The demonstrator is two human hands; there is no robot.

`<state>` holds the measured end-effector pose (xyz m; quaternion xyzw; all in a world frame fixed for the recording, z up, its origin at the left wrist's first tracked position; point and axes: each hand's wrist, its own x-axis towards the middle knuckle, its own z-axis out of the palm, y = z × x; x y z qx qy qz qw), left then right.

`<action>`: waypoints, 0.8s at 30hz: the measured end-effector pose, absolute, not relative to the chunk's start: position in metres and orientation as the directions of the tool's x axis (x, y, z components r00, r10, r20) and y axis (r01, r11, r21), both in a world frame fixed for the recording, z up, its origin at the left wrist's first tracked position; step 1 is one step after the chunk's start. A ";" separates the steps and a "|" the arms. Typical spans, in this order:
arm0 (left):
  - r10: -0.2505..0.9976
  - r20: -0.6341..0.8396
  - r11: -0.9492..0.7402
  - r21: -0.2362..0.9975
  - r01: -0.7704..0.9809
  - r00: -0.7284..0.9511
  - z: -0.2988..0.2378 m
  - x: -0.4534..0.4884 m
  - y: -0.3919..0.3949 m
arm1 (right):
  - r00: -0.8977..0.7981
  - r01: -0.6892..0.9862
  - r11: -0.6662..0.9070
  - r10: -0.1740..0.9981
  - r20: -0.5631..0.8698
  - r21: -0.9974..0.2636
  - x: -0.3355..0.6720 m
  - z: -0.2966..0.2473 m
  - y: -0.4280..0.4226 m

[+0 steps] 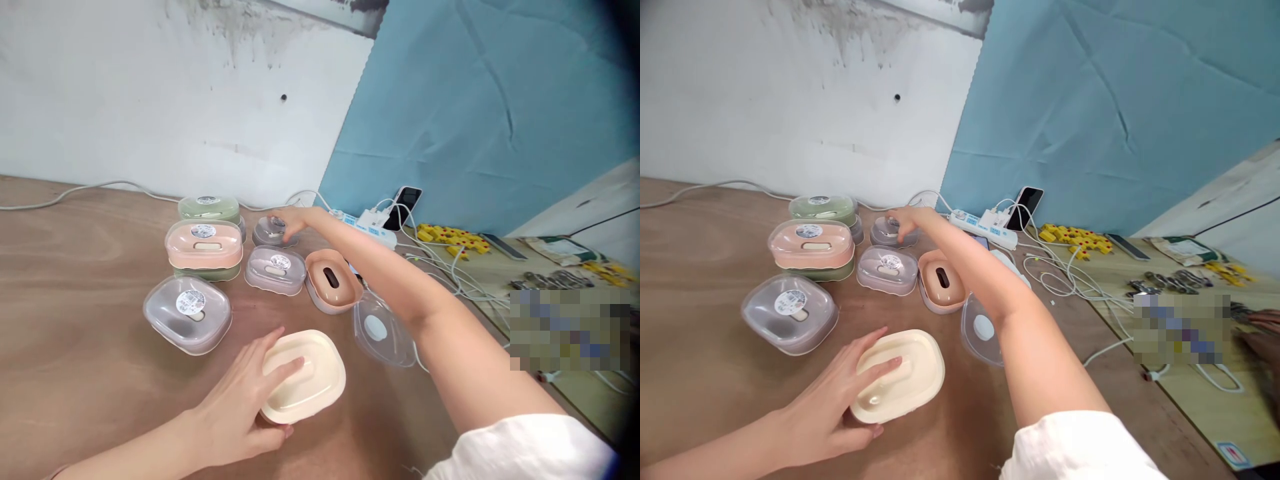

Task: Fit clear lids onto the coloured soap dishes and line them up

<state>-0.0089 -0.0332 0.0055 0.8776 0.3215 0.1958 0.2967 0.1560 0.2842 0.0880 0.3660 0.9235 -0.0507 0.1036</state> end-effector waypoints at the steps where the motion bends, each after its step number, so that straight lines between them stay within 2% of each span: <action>1: 0.681 0.152 -0.617 0.646 0.449 0.717 0.006 -0.009 -0.033 | -0.696 0.696 0.718 0.677 -0.238 0.004 0.155 0.090 0.284; 9: 0.682 0.157 -0.622 0.638 0.454 0.714 0.005 -0.009 -0.033 | -0.641 0.684 0.702 0.708 -0.295 0.199 0.138 0.102 0.274; 14: 0.676 0.161 -0.627 0.638 0.447 0.719 0.005 -0.009 -0.032 | -0.637 0.684 0.703 0.706 -0.308 0.195 0.139 0.102 0.271; 19: 0.680 0.157 -0.623 0.639 0.452 0.716 0.004 -0.009 -0.033 | -0.623 0.713 0.689 0.707 -0.334 0.129 0.141 0.101 0.272; 24: 0.683 0.167 -0.626 0.635 0.453 0.711 0.004 -0.009 -0.033 | -0.608 0.728 0.673 0.723 -0.329 0.133 0.141 0.097 0.273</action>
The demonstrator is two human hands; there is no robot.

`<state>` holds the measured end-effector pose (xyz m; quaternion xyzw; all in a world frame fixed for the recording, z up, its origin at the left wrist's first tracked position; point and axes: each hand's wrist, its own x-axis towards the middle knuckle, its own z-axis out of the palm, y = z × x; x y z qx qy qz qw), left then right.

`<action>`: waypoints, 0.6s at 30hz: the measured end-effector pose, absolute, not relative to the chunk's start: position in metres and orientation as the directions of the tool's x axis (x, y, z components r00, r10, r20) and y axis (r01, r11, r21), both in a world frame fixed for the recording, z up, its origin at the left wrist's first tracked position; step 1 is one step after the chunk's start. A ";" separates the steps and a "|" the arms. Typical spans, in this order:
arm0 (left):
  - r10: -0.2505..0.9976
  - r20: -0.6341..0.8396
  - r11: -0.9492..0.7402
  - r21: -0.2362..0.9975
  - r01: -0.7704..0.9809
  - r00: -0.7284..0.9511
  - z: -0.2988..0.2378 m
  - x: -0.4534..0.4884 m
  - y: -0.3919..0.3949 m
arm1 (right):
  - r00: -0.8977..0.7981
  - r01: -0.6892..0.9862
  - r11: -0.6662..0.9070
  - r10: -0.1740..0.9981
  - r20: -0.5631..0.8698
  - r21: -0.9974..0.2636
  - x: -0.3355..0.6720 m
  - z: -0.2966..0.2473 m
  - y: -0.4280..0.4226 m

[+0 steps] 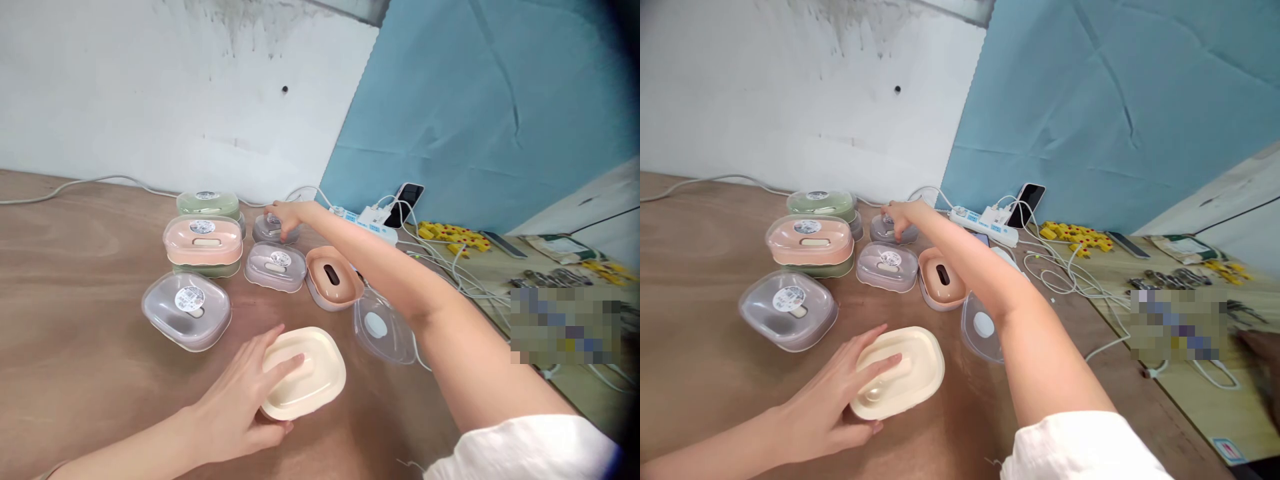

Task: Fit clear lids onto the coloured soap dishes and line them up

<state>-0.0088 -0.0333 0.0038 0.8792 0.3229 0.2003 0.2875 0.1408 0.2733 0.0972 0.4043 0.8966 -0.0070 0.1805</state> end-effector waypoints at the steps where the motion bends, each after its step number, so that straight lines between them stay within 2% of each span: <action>1: 0.684 0.168 -0.626 0.634 0.453 0.710 0.004 -0.009 -0.033 | -0.607 0.728 0.672 0.723 -0.329 0.134 0.141 0.097 0.273; 8: 0.690 0.176 -0.621 0.643 0.449 0.702 0.005 -0.009 -0.034 | -0.606 0.742 0.664 0.725 -0.327 0.098 0.140 0.096 0.272; 12: 0.731 0.174 -0.555 0.714 0.426 0.660 0.005 -0.008 -0.033 | -0.637 0.744 0.668 0.718 -0.281 0.023 0.151 0.100 0.260; 14: 0.782 0.166 -0.473 0.785 0.399 0.601 0.005 -0.007 -0.032 | -0.674 0.738 0.670 0.725 -0.144 -0.082 0.164 0.103 0.241; 16: 0.835 0.134 -0.375 0.849 0.373 0.534 0.005 -0.007 -0.031 | -0.669 0.711 0.674 0.736 0.104 -0.201 0.182 0.106 0.209; 18: 0.871 0.093 -0.289 0.891 0.350 0.482 0.006 -0.008 -0.030 | -0.564 0.726 0.646 0.755 0.334 -0.235 0.201 0.109 0.166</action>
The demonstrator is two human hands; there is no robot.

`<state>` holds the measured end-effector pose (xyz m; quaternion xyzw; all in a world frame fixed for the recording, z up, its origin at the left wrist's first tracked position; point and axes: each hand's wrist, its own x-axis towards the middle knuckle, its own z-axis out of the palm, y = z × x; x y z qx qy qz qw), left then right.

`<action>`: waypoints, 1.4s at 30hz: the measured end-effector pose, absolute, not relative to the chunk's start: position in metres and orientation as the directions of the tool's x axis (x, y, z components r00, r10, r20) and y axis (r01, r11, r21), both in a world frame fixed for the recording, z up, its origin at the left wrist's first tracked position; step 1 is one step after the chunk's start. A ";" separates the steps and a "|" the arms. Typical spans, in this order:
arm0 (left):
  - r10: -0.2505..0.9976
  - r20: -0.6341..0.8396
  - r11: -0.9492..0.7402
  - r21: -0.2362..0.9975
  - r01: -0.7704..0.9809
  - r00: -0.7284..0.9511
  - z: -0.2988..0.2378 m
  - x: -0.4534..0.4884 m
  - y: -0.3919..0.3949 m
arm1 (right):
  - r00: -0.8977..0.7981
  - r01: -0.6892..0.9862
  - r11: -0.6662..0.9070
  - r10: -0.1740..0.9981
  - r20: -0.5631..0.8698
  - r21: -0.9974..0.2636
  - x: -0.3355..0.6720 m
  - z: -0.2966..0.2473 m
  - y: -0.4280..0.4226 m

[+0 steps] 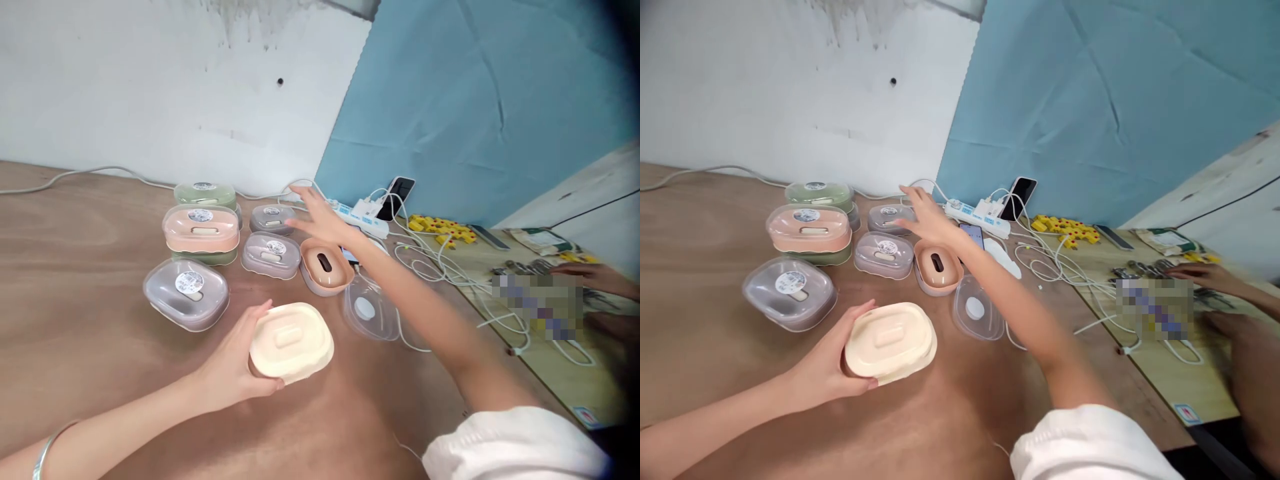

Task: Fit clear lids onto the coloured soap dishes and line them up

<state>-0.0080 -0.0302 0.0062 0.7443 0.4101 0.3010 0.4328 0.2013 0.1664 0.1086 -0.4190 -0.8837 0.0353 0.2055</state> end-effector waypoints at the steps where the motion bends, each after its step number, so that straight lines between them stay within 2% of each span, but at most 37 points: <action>1: 0.882 0.069 -0.249 0.908 0.336 0.467 0.007 -0.008 -0.030 | -0.508 0.753 0.617 0.766 0.393 -0.228 0.211 0.109 0.143; 3: 0.894 0.024 -0.173 0.940 0.295 0.447 0.009 -0.009 -0.029 | -0.447 0.834 0.526 0.821 0.355 -0.167 0.227 0.106 0.096; 7: 0.881 0.009 -0.108 0.977 0.182 0.474 0.015 -0.007 -0.029 | -0.452 0.888 0.458 0.885 0.115 -0.039 0.245 0.088 0.035; 9: 0.884 0.025 -0.097 0.987 0.131 0.468 0.017 -0.004 -0.029 | -0.449 0.891 0.454 0.887 0.106 -0.026 0.248 0.077 0.024; 13: 0.901 0.035 -0.081 0.993 0.089 0.432 0.018 -0.002 -0.029 | -0.382 0.905 0.413 0.893 0.237 -0.098 0.252 0.060 0.021; 18: 0.916 0.016 -0.058 0.994 0.093 0.402 0.016 -0.005 -0.026 | -0.284 0.851 0.434 0.855 0.435 -0.297 0.258 0.052 0.018; 21: 0.928 0.015 -0.041 0.997 0.064 0.372 0.015 -0.006 -0.023 | -0.236 0.787 0.455 0.846 0.478 -0.416 0.261 0.051 0.015; 24: 0.933 0.018 -0.031 0.999 0.030 0.360 0.014 -0.007 -0.022 | -0.188 0.741 0.486 0.812 0.552 -0.463 0.262 0.051 0.010; 28: 0.923 0.047 -0.063 0.998 0.029 0.381 0.013 -0.007 -0.024 | -0.157 0.591 0.614 0.724 0.671 -0.524 0.252 0.052 -0.005; 30: 0.919 0.049 -0.073 0.996 0.047 0.391 0.013 -0.007 -0.025 | -0.109 0.465 0.647 0.719 0.687 -0.604 0.243 0.053 -0.014; 32: 0.923 0.050 -0.074 0.996 0.049 0.383 0.013 -0.007 -0.026 | -0.042 0.316 0.567 0.809 0.586 -0.761 0.234 0.057 -0.022; 35: 0.933 0.053 -0.069 0.997 0.032 0.355 0.012 -0.008 -0.025 | -0.080 0.092 0.244 0.968 0.237 -0.965 0.227 0.063 -0.024; 38: 0.938 0.086 -0.090 0.996 -0.004 0.336 0.013 -0.008 -0.025 | -0.209 -0.027 -0.002 0.978 0.004 -1.000 0.228 0.064 -0.017; 40: 0.930 0.117 -0.110 0.993 -0.040 0.349 0.013 -0.007 -0.025 | -0.221 -0.040 -0.071 0.973 -0.061 -0.997 0.229 0.061 -0.013; 42: 0.916 0.139 -0.120 0.990 -0.074 0.377 0.015 -0.007 -0.026 | -0.185 -0.014 -0.072 0.980 -0.068 -0.997 0.230 0.057 -0.011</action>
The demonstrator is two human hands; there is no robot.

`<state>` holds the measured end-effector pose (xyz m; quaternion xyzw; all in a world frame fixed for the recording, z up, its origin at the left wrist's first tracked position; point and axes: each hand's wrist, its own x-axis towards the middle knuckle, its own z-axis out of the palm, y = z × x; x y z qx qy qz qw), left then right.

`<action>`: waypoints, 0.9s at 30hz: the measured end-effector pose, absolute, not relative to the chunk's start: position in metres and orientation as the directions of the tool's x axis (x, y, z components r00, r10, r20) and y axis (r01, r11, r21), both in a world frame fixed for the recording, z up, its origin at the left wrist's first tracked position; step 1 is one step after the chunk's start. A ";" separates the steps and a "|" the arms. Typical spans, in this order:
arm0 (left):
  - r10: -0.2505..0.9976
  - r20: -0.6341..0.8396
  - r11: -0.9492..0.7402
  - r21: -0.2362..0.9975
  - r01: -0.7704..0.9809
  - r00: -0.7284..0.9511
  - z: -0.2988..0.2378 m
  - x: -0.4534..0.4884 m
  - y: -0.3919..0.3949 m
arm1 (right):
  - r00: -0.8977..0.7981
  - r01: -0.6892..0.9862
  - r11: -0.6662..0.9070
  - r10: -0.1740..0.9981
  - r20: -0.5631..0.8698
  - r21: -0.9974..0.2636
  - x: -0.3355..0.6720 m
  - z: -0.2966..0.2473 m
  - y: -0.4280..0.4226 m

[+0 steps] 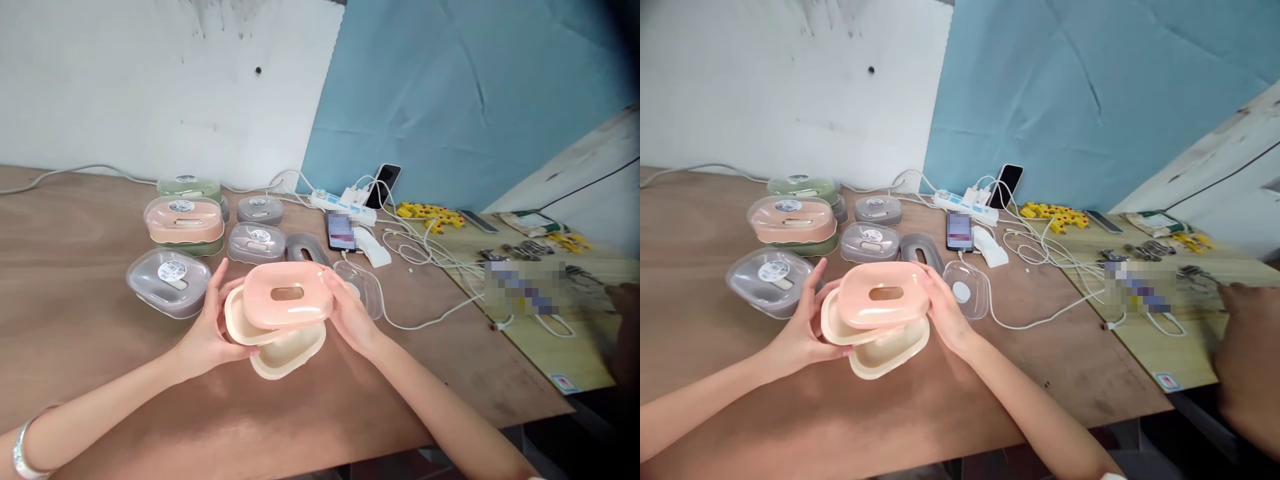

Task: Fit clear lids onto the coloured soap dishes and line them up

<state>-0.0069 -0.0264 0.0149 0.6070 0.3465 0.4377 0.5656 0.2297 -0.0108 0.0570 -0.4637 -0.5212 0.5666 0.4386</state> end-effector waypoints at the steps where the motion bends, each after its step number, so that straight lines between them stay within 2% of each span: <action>1: 0.909 0.145 -0.120 0.989 -0.087 0.390 0.016 -0.007 -0.027 | -0.171 0.014 -0.058 0.984 -0.059 -0.998 0.229 0.054 -0.011; 6: 0.895 0.175 -0.142 0.984 -0.111 0.409 0.015 -0.005 -0.031 | -0.183 0.242 0.020 0.983 -0.025 -0.970 0.221 0.040 -0.023; 9: 0.907 0.186 -0.144 0.980 -0.136 0.379 0.010 -0.006 -0.032 | -0.220 0.291 0.043 0.975 -0.024 -0.956 0.217 0.036 -0.032; 14: 0.912 0.108 -0.019 0.975 -0.223 0.395 0.011 -0.008 -0.028 | -0.265 0.200 0.005 0.963 -0.049 -0.980 0.217 0.040 -0.032; 18: 0.895 0.111 0.004 0.966 -0.257 0.432 0.019 -0.010 -0.024 | -0.199 0.108 -0.051 0.977 -0.071 -0.993 0.217 0.041 -0.027; 23: 0.885 0.073 0.117 0.921 -0.371 0.460 0.024 -0.011 -0.025 | -0.154 0.086 -0.064 0.985 -0.077 -0.994 0.215 0.042 -0.029; 27: 0.894 -0.110 0.301 0.865 -0.401 0.435 0.024 -0.011 -0.025 | -0.128 0.083 -0.018 0.991 -0.028 -0.996 0.213 0.039 -0.033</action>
